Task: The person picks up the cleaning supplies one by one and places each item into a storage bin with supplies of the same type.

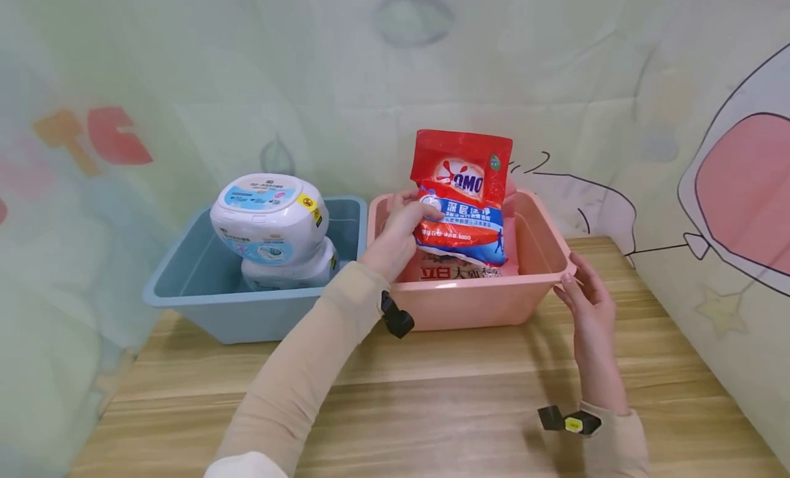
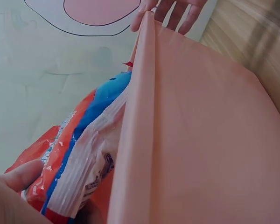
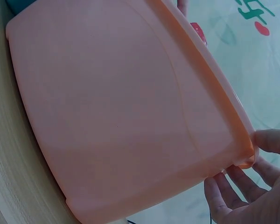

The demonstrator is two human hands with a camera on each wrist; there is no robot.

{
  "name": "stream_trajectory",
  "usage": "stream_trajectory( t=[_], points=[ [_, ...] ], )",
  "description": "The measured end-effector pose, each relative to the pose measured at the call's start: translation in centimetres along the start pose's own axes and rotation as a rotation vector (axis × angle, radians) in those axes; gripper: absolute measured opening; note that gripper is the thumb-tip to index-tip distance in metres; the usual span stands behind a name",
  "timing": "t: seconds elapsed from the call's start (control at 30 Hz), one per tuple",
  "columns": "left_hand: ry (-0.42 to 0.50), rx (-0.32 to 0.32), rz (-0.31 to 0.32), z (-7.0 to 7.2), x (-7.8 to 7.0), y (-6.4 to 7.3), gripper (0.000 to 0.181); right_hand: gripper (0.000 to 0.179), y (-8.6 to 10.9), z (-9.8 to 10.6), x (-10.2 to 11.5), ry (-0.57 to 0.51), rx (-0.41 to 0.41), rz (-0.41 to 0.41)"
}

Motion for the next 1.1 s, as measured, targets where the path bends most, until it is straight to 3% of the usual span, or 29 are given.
stream_trajectory(
  t=[0.4,0.7,0.93,1.1],
  points=[
    [-0.020,0.012,0.052,-0.1,1.5,-0.9,0.064,0.050,-0.1,0.2,0.0,0.020,0.004,-0.025],
    [-0.149,0.085,0.066,0.8,2.7,-0.9,0.062,0.049,0.0,0.3,0.0,0.028,0.002,-0.017],
    [-0.110,0.108,0.070,0.9,3.6,-1.6,0.060,0.048,-0.1,0.1,0.1,0.017,0.006,-0.015],
    [-0.133,0.126,0.068,1.1,4.0,-1.8,0.057,0.047,-0.1,0.2,0.1,0.019,0.002,-0.002]
  ],
)
Point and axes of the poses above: each hand's wrist, its own y-axis away from the middle knuckle, its own z-axis out of the back of the hand, x = y × z, the point moved 1 cm from there along -y, towards the middle knuckle, and after that the axes turned 9 degrees about x, right-handed, at the moved point
